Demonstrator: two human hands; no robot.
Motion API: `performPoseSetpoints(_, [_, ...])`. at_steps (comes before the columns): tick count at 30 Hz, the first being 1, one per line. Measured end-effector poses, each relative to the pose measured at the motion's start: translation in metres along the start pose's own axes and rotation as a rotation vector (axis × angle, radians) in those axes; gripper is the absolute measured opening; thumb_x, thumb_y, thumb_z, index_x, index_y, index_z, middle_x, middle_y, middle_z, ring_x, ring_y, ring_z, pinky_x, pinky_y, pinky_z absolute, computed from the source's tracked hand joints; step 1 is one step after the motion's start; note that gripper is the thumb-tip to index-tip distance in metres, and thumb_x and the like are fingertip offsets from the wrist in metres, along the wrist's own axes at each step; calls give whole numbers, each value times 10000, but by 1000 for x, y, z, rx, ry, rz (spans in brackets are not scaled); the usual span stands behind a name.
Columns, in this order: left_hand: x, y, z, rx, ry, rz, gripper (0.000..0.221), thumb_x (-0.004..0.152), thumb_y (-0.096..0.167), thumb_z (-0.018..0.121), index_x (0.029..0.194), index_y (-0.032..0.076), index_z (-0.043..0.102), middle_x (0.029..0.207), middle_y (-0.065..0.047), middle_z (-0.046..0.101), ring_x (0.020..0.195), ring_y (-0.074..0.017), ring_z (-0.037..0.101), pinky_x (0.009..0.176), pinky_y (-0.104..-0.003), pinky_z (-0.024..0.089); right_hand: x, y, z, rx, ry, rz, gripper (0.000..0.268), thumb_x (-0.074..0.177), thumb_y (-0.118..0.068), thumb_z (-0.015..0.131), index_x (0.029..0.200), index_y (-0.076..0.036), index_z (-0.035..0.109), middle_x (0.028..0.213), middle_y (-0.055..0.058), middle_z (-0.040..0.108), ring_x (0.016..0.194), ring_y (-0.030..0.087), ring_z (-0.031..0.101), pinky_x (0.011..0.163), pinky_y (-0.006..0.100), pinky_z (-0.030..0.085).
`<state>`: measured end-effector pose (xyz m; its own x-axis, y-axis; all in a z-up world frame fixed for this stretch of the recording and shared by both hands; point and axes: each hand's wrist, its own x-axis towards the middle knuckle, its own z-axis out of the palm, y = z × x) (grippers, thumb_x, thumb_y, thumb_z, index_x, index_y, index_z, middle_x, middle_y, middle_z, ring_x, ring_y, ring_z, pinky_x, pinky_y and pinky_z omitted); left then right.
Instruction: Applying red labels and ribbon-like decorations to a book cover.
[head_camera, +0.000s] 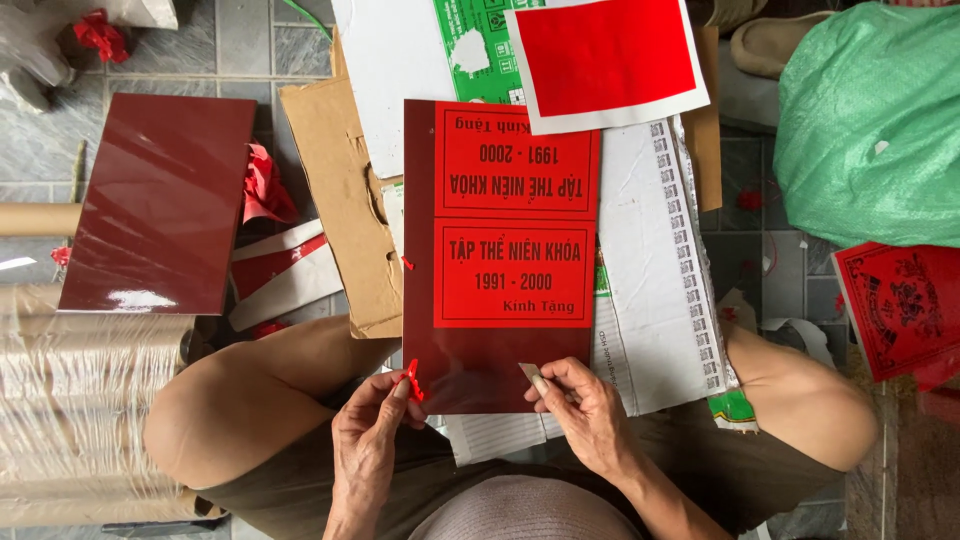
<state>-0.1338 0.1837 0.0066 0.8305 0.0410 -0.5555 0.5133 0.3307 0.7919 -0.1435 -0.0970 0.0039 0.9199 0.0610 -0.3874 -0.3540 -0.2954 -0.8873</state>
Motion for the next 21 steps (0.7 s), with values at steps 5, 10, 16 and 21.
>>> performPoseSetpoints(5, [-1,-10,-9,12,38,13,240,987,106,611,1153,-47,693,774,-98,710,676,-137,626,668,-284,544,2,23,-21,53,159,-18,106,953,-68,637,1038,-37,692,883,89,792,745,150,767,664,286,681])
performPoseSetpoints(10, [2,-9,-7,12,70,14,290,975,55,548,1219,-38,676,876,-136,743,700,-152,657,684,-312,570,11,46,-49,67,277,-124,116,948,-69,652,1045,-40,709,918,90,788,776,149,765,704,283,680])
performPoseSetpoints(16, [-4,16,10,-61,-5,92,452,852,-83,423,1248,-32,635,1077,-88,724,853,-144,680,824,-311,594,14,24,-56,-111,379,42,128,935,-93,671,1046,-49,718,879,60,781,752,111,743,672,260,643])
performPoseSetpoints(21, [-12,8,-2,-29,2,112,263,941,-79,448,1066,-96,679,934,-106,686,868,-181,683,828,-333,585,8,17,-50,-5,334,-36,150,972,-106,645,1086,-14,678,893,20,753,786,69,696,710,216,580])
